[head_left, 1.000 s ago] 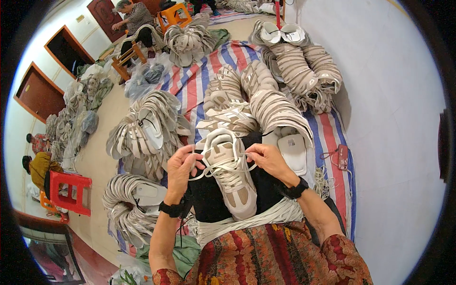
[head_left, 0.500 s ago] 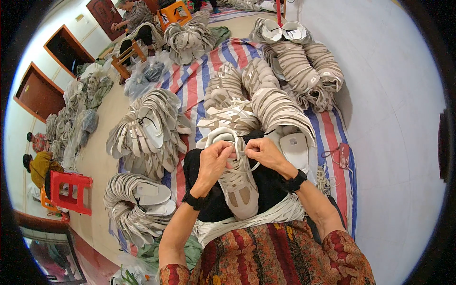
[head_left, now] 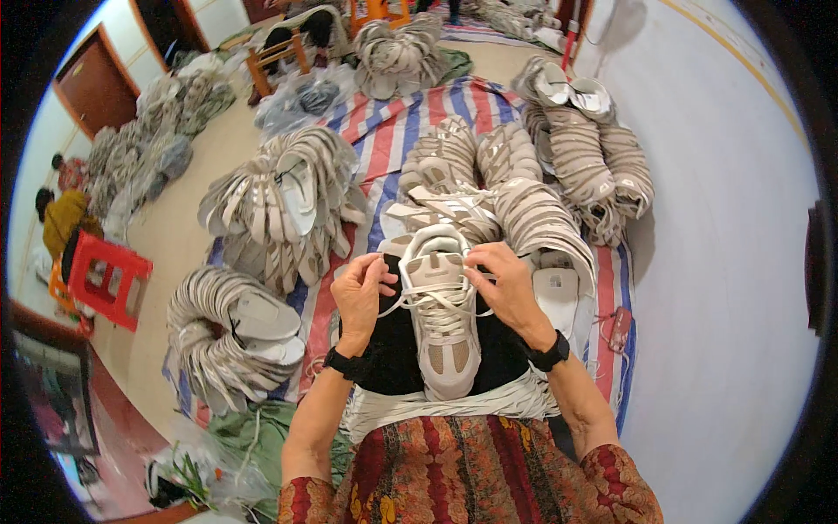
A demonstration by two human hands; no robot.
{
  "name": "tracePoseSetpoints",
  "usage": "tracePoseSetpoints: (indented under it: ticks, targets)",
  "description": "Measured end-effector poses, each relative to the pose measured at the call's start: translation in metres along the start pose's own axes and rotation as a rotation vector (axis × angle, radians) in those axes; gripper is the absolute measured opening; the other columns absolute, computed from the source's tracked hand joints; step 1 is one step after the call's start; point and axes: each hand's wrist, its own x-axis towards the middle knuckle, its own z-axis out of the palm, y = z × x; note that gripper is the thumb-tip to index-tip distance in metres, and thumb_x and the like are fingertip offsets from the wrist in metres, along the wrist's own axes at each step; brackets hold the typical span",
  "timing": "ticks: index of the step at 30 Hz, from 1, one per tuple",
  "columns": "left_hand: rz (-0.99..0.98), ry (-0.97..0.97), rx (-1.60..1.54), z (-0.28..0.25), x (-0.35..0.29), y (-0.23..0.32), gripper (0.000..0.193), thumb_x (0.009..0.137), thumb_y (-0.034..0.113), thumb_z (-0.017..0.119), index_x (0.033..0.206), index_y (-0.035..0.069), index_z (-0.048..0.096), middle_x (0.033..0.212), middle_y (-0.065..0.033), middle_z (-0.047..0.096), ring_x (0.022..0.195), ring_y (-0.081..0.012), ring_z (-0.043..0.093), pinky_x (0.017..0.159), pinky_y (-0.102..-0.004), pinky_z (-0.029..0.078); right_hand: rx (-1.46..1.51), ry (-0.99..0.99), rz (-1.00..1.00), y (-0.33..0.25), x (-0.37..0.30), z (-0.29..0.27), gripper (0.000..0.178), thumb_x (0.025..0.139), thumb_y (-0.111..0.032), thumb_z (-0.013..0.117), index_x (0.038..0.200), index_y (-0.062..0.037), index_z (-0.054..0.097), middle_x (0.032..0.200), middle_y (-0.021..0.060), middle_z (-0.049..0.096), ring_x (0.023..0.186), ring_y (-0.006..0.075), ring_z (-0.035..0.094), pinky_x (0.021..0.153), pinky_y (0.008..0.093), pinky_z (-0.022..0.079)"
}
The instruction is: The recorder is lacing a white sneaker while sitting on the floor surrounded by many pairs of shoes.
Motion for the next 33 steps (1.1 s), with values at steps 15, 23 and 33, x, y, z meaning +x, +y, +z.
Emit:
tracePoseSetpoints:
  ticks: [15,23,33]
  targets:
    - [-0.422,-0.466,-0.098,-0.021,-0.01,-0.018,0.013,0.087,0.017,0.052,0.081,0.005,0.055,0.063,0.0012,0.053,0.05,-0.006,0.049,0.04,-0.0174,0.032,-0.014,-0.234,-0.105,-0.015,0.016,0.042,0.014,0.075,-0.005,0.06,0.089,-0.0012,0.062,0.1,0.0125,0.053,0.097,0.0285,0.05,0.084,0.0348,0.04]
    - [0.016,-0.388,0.376,-0.016,-0.008,-0.02,0.014,0.082,0.014,0.055,0.075,0.003,0.055,0.059,-0.0022,0.052,0.049,-0.0107,0.05,0.045,-0.0253,0.04,-0.165,-0.276,-0.221,-0.021,0.017,0.044,0.017,0.074,-0.008,0.061,0.091,-0.0027,0.064,0.11,0.0148,0.051,0.101,0.0292,0.048,0.085,0.0363,0.04]
    - [-0.047,-0.217,0.236,-0.009,-0.012,-0.01,0.01,0.076,0.004,0.062,0.073,0.001,0.054,0.063,-0.0027,0.057,0.054,-0.0095,0.052,0.05,-0.0228,0.042,-0.139,-0.277,-0.185,-0.011,0.023,0.05,0.008,0.073,-0.011,0.061,0.077,-0.0043,0.062,0.066,0.0096,0.05,0.067,0.028,0.05,0.062,0.0383,0.038]
